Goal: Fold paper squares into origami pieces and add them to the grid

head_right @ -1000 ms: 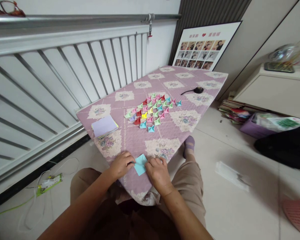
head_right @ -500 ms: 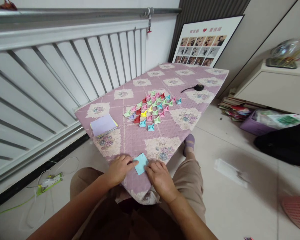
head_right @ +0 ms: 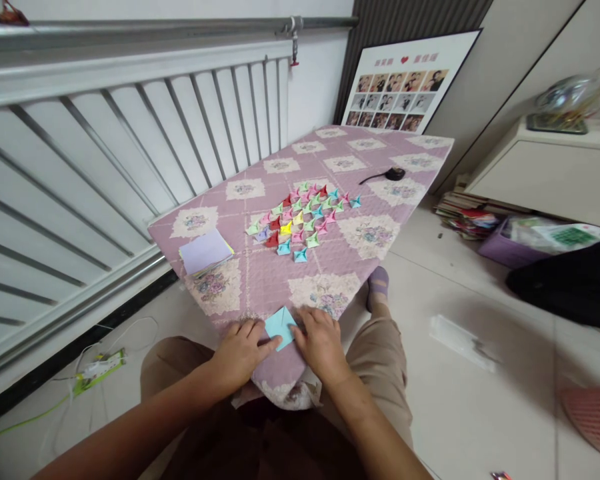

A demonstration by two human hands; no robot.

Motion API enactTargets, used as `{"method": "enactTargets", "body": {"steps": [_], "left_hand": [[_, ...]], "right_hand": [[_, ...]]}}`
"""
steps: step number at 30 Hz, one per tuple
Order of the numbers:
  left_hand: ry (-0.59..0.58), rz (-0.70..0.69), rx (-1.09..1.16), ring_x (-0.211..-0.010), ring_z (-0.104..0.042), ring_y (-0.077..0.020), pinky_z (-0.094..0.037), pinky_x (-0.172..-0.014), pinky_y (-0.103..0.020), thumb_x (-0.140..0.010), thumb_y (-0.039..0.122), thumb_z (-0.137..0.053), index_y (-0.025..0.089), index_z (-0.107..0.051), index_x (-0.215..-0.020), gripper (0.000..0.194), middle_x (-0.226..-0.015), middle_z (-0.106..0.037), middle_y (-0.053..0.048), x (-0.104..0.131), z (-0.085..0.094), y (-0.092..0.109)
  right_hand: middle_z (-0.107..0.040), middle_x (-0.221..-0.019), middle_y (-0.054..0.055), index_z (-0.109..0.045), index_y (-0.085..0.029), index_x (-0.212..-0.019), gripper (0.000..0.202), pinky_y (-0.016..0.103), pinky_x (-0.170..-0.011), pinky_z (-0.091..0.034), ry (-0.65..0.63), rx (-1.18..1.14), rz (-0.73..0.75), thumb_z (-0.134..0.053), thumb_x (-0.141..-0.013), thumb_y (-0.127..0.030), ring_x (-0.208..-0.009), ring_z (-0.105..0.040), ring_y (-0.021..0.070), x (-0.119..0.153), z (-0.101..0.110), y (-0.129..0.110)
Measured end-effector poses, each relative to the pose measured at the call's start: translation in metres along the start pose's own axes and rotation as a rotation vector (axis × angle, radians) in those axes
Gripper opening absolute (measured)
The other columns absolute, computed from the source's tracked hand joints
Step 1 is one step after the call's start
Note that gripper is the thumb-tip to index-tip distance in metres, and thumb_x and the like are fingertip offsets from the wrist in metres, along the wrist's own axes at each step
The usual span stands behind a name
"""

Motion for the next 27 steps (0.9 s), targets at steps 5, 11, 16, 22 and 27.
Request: {"method": "enactTargets", "body": {"steps": [5,11,16,22,27], "left_hand": [[0.016,-0.004,-0.025,-0.107,-0.045,-0.0300,-0.036,-0.085,-0.044,-0.095,0.030,-0.040,0.039,-0.039,-0.137,0.043,-0.123,-0.048,-0.013,0.001,0.002,0.001],[0.002,0.008,-0.007,-0.110,-0.044,-0.0293,-0.036,-0.086,-0.043,-0.094,0.029,-0.043,0.041,-0.039,-0.137,0.044,-0.124,-0.048,-0.011,0.001,0.002,-0.001],[0.011,-0.001,0.020,-0.109,-0.044,-0.0303,-0.036,-0.085,-0.044,-0.094,0.028,-0.042,0.039,-0.039,-0.138,0.045,-0.123,-0.049,-0.013,0.002,0.005,-0.001],[0.017,0.014,0.020,-0.107,-0.044,-0.0278,-0.035,-0.084,-0.041,-0.094,0.027,-0.044,0.041,-0.038,-0.138,0.046,-0.122,-0.049,-0.011,0.002,0.004,-0.001],[0.031,0.014,0.011,-0.108,-0.044,-0.0289,-0.036,-0.084,-0.043,-0.095,0.028,-0.043,0.040,-0.043,-0.134,0.041,-0.122,-0.048,-0.011,0.002,0.003,-0.001]], "right_hand": [[-0.065,-0.105,0.006,-0.066,-0.025,-0.102,0.022,0.039,-0.083,-0.035,0.006,0.002,-0.081,-0.064,-0.081,-0.032,-0.098,-0.055,0.0254,-0.011,-0.006,-0.007],[-0.065,-0.100,0.002,-0.065,-0.027,-0.088,0.010,0.038,-0.083,-0.032,0.013,-0.063,-0.122,-0.062,-0.079,-0.026,-0.094,-0.055,0.0228,-0.011,-0.009,-0.008],[-0.065,-0.101,0.003,-0.062,-0.023,-0.078,0.004,0.039,-0.086,-0.031,0.003,-0.078,-0.010,-0.059,-0.081,-0.024,-0.099,-0.054,0.0220,-0.009,-0.008,-0.004],[-0.064,-0.089,0.004,-0.065,-0.022,-0.085,0.013,0.035,-0.086,-0.033,-0.050,0.030,0.303,-0.054,-0.090,-0.024,-0.090,-0.051,0.0193,-0.005,0.001,-0.008],[-0.064,-0.087,0.004,-0.067,-0.023,-0.098,0.017,0.035,-0.086,-0.034,-0.126,0.078,0.418,-0.050,-0.093,-0.021,-0.085,-0.052,0.0181,-0.002,0.006,-0.010]]}}
Point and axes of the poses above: each hand's wrist, its own x-axis away from the middle knuckle, its own z-axis out of the back of the hand, y = z × x, the point moved 2 cm from there along -x, towards the middle knuckle
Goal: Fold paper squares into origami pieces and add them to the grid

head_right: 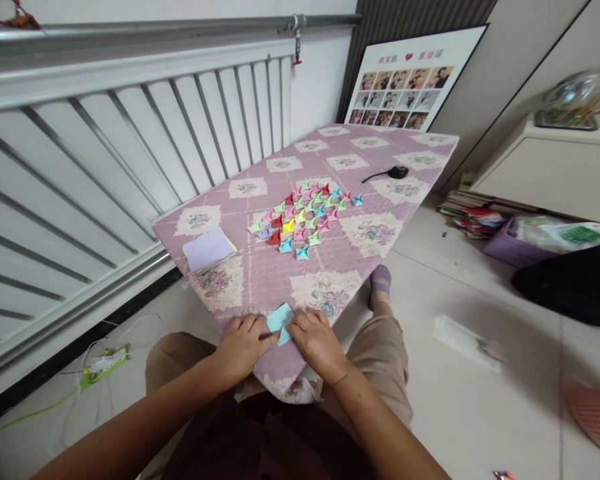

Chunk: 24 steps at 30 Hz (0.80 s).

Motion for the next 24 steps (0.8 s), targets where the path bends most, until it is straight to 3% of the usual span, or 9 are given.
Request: {"method": "enactTargets", "body": {"steps": [14,24], "left_hand": [[0.006,0.015,0.025,-0.110,-0.045,-0.0291,-0.040,-0.088,-0.043,-0.096,0.025,-0.042,0.038,-0.039,-0.138,0.044,-0.123,-0.049,-0.011,0.000,-0.005,-0.001],[-0.033,0.014,0.002,-0.118,-0.044,-0.0315,-0.039,-0.093,-0.048,-0.095,0.025,-0.043,0.040,-0.038,-0.138,0.047,-0.137,-0.043,-0.013,0.004,-0.006,0.005]], "right_hand": [[-0.063,-0.100,0.005,-0.064,-0.025,-0.113,0.024,0.038,-0.091,-0.037,-0.068,-0.004,-0.007,-0.050,-0.093,-0.022,-0.094,-0.052,0.0208,0.012,-0.003,-0.004],[-0.065,-0.110,0.007,-0.061,-0.023,-0.118,0.028,0.043,-0.096,-0.036,-0.013,-0.012,-0.072,-0.050,-0.093,-0.021,-0.107,-0.053,0.0237,0.019,-0.005,-0.013]]}}
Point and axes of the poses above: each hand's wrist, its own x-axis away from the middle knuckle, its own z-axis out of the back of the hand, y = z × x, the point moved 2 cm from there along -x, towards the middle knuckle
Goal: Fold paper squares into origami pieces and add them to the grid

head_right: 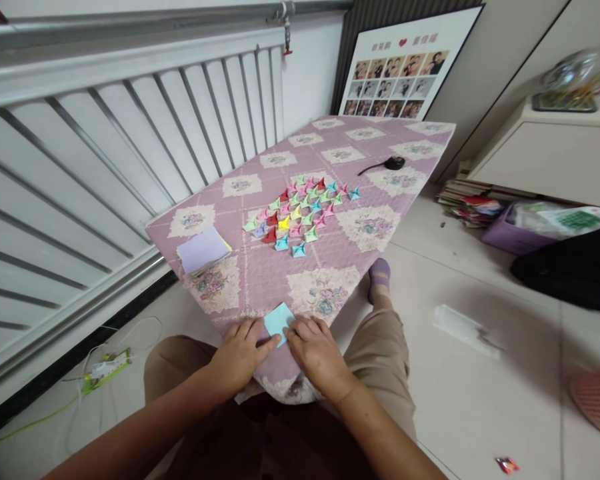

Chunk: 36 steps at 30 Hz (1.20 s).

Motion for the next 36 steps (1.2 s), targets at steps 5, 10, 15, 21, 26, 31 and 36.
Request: {"method": "enactTargets", "body": {"steps": [5,10,15,21,26,31,36], "left_hand": [[-0.012,-0.001,-0.018,-0.120,-0.044,-0.0327,-0.041,-0.093,-0.048,-0.095,0.028,-0.042,0.036,-0.041,-0.137,0.043,-0.138,-0.043,-0.015,0.000,0.001,0.001],[-0.034,0.017,0.003,-0.122,-0.043,-0.0322,-0.040,-0.094,-0.048,-0.096,0.028,-0.040,0.039,-0.039,-0.138,0.044,-0.141,-0.040,-0.013,0.000,0.001,0.001],[-0.048,0.026,0.029,-0.122,-0.043,-0.0331,-0.039,-0.095,-0.050,-0.096,0.029,-0.040,0.041,-0.037,-0.139,0.045,-0.142,-0.040,-0.013,0.001,0.000,0.001],[-0.052,0.028,0.044,-0.123,-0.042,-0.0342,-0.037,-0.097,-0.050,-0.095,0.025,-0.041,0.040,-0.037,-0.140,0.047,-0.143,-0.039,-0.014,0.001,0.002,0.002],[-0.045,0.029,0.045,-0.122,-0.043,-0.0343,-0.038,-0.096,-0.051,-0.096,0.027,-0.041,0.040,-0.037,-0.140,0.046,-0.141,-0.040,-0.014,0.000,0.002,0.002],[-0.059,0.022,0.060,-0.124,-0.042,-0.0351,-0.038,-0.096,-0.052,-0.096,0.024,-0.040,0.041,-0.037,-0.140,0.047,-0.143,-0.038,-0.014,0.002,0.002,0.002],[-0.095,0.005,0.129,-0.128,-0.038,-0.0377,-0.036,-0.097,-0.054,-0.096,0.023,-0.039,0.042,-0.041,-0.137,0.045,-0.146,-0.034,-0.013,0.006,0.008,-0.001]], "right_hand": [[-0.063,-0.120,0.008,-0.059,-0.021,-0.122,0.030,0.044,-0.103,-0.031,0.024,-0.031,0.021,-0.050,-0.094,-0.026,-0.113,-0.053,0.0228,0.002,-0.004,-0.014],[-0.063,-0.123,0.007,-0.058,-0.021,-0.124,0.032,0.044,-0.103,-0.029,0.040,-0.015,-0.028,-0.046,-0.096,-0.031,-0.117,-0.052,0.0224,0.011,-0.002,-0.009],[-0.065,-0.120,0.005,-0.061,-0.022,-0.120,0.029,0.043,-0.100,-0.028,0.077,0.024,-0.090,-0.047,-0.096,-0.031,-0.115,-0.053,0.0223,0.019,0.003,0.001],[-0.068,-0.107,0.004,-0.067,-0.025,-0.100,0.019,0.041,-0.094,-0.031,0.035,-0.031,-0.204,-0.050,-0.094,-0.029,-0.103,-0.056,0.0217,0.002,0.009,0.000],[-0.065,-0.100,0.006,-0.065,-0.022,-0.099,0.016,0.035,-0.082,-0.037,0.014,-0.053,-0.428,-0.063,-0.085,-0.029,-0.096,-0.056,0.0226,-0.024,0.010,0.000],[-0.060,-0.111,0.007,-0.058,-0.024,-0.117,0.043,0.037,-0.081,-0.035,-0.083,-0.022,-0.522,-0.071,-0.078,-0.034,-0.102,-0.053,0.0264,-0.033,0.006,0.001],[-0.059,-0.111,0.007,-0.058,-0.025,-0.117,0.043,0.037,-0.081,-0.034,-0.142,-0.009,-0.534,-0.069,-0.078,-0.039,-0.104,-0.051,0.0260,-0.033,0.006,0.005]]}}
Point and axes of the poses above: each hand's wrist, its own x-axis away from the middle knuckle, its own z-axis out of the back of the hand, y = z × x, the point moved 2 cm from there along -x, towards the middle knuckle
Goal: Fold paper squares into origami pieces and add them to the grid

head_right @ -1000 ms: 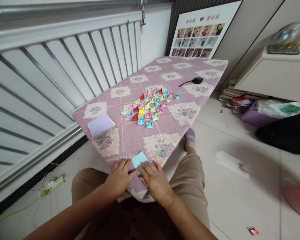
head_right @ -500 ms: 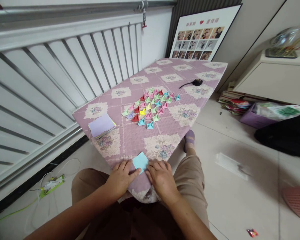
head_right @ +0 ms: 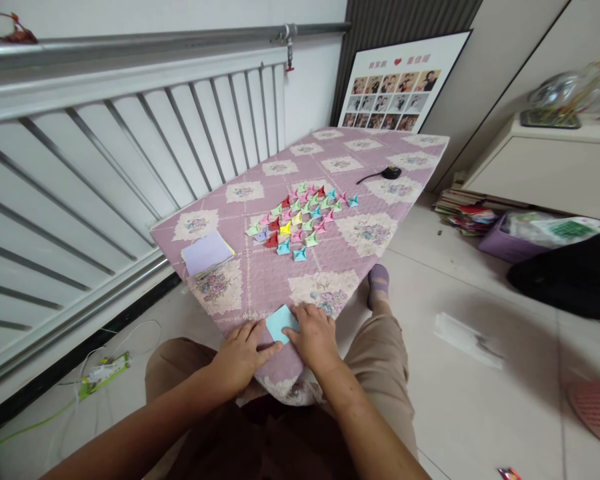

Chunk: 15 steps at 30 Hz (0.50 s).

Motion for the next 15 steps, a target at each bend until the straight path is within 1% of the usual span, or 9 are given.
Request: {"method": "enactTargets", "body": {"steps": [2,3,5,6,7,9,10,12,15], "left_hand": [[-0.032,-0.019,0.055,-0.129,-0.037,-0.0366,-0.037,-0.098,-0.052,-0.094,0.023,-0.043,0.041,-0.045,-0.135,0.045,-0.146,-0.034,-0.011,-0.001,0.007,-0.005],[-0.046,-0.031,0.092,-0.128,-0.038,-0.0345,-0.037,-0.098,-0.050,-0.092,0.022,-0.045,0.039,-0.047,-0.134,0.045,-0.144,-0.037,-0.009,-0.003,0.012,-0.008],[-0.061,-0.044,0.188,-0.120,-0.046,-0.0277,-0.039,-0.098,-0.041,-0.089,0.020,-0.048,0.033,-0.049,-0.131,0.045,-0.134,-0.047,-0.008,-0.012,0.021,-0.014],[-0.055,-0.022,0.239,-0.114,-0.050,-0.0239,-0.040,-0.097,-0.037,-0.089,0.018,-0.046,0.029,-0.050,-0.130,0.043,-0.126,-0.053,-0.008,-0.019,0.025,-0.017],[-0.030,0.039,0.277,-0.109,-0.053,-0.0218,-0.041,-0.096,-0.035,-0.089,0.017,-0.044,0.025,-0.051,-0.127,0.040,-0.118,-0.057,-0.008,-0.026,0.029,-0.020],[0.019,0.163,0.287,-0.106,-0.054,-0.0228,-0.041,-0.094,-0.034,-0.089,0.023,-0.048,0.021,-0.054,-0.119,0.031,-0.112,-0.059,-0.009,-0.041,0.032,-0.024],[0.028,0.196,0.282,-0.107,-0.054,-0.0237,-0.041,-0.093,-0.035,-0.088,0.025,-0.051,0.019,-0.055,-0.116,0.029,-0.112,-0.059,-0.010,-0.048,0.033,-0.024],[0.038,0.227,0.265,-0.109,-0.053,-0.0250,-0.040,-0.094,-0.035,-0.086,0.029,-0.056,0.017,-0.055,-0.111,0.028,-0.112,-0.058,-0.011,-0.058,0.032,-0.023],[0.023,0.227,0.245,-0.107,-0.054,-0.0255,-0.040,-0.093,-0.035,-0.082,0.031,-0.061,0.016,-0.055,-0.106,0.029,-0.110,-0.059,-0.011,-0.066,0.029,-0.021]], "right_hand": [[-0.058,-0.112,0.006,-0.058,-0.026,-0.117,0.043,0.036,-0.081,-0.033,-0.022,0.008,-0.003,-0.069,-0.078,-0.040,-0.104,-0.050,0.0260,-0.002,0.000,0.000],[-0.057,-0.113,0.006,-0.058,-0.027,-0.117,0.043,0.036,-0.080,-0.032,-0.033,0.011,-0.006,-0.069,-0.078,-0.040,-0.105,-0.050,0.0260,-0.003,0.001,0.000],[-0.057,-0.113,0.005,-0.059,-0.028,-0.116,0.042,0.036,-0.079,-0.032,-0.054,0.013,-0.014,-0.070,-0.077,-0.041,-0.105,-0.050,0.0258,-0.004,0.001,0.000],[-0.057,-0.112,0.005,-0.059,-0.028,-0.115,0.042,0.036,-0.079,-0.031,-0.063,0.013,-0.020,-0.070,-0.077,-0.041,-0.104,-0.049,0.0256,-0.005,0.002,0.000],[-0.057,-0.112,0.005,-0.059,-0.029,-0.114,0.041,0.035,-0.079,-0.031,-0.069,0.012,-0.023,-0.069,-0.077,-0.042,-0.104,-0.049,0.0252,-0.005,0.002,-0.001],[-0.057,-0.111,0.004,-0.059,-0.029,-0.114,0.040,0.035,-0.078,-0.030,-0.075,0.009,-0.028,-0.069,-0.077,-0.042,-0.103,-0.049,0.0244,-0.005,0.003,-0.002],[-0.057,-0.111,0.004,-0.059,-0.029,-0.113,0.040,0.034,-0.078,-0.030,-0.075,0.009,-0.030,-0.069,-0.077,-0.042,-0.102,-0.049,0.0241,-0.005,0.003,-0.002],[-0.057,-0.111,0.004,-0.059,-0.029,-0.113,0.040,0.034,-0.077,-0.030,-0.072,0.008,-0.034,-0.070,-0.076,-0.042,-0.102,-0.049,0.0238,-0.005,0.004,-0.002],[-0.057,-0.110,0.003,-0.059,-0.029,-0.112,0.041,0.034,-0.077,-0.029,-0.058,0.005,-0.031,-0.071,-0.075,-0.042,-0.102,-0.049,0.0235,-0.004,0.003,-0.001]]}}
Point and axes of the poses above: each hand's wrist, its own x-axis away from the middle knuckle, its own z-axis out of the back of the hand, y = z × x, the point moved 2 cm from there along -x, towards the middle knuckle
